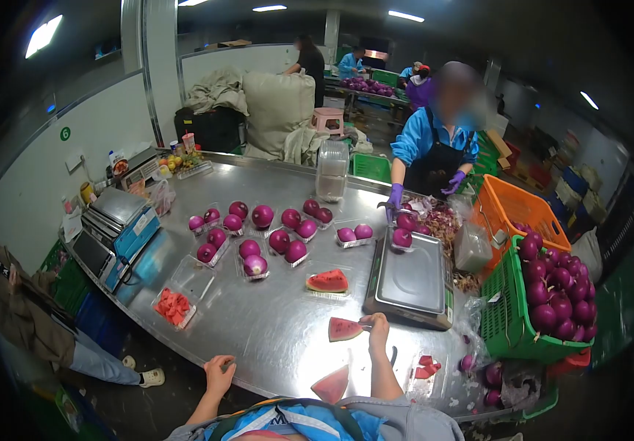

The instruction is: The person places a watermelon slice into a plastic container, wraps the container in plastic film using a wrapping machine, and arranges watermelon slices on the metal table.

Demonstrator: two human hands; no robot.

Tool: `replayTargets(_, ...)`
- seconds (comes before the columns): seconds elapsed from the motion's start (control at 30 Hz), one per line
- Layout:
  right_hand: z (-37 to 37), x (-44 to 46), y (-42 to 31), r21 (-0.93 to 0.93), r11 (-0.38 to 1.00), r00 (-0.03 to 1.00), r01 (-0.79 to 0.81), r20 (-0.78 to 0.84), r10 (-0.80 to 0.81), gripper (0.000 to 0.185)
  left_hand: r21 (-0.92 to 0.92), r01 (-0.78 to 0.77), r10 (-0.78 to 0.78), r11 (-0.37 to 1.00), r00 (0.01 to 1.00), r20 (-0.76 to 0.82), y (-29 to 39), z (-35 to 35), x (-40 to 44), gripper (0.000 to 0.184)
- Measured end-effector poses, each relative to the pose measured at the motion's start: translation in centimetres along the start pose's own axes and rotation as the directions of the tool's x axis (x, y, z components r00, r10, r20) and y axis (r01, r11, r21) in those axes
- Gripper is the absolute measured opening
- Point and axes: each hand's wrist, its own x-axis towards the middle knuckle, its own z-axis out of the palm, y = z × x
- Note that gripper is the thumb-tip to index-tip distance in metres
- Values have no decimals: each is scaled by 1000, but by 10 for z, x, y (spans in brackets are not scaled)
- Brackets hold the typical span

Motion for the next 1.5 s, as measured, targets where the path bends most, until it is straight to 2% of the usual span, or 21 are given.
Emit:
replayTargets(0.47, -3, -13, 4, 21, 1000, 1000, -5, 22, 5, 36, -55, -1, 6, 998, 996, 87, -1, 5, -3, 21)
replayTargets(1.5, 1, -34, 3, -74, 991, 992, -108, 58, 112, 27, -63, -49, 58, 997, 987, 151, 5, 11, -18, 19)
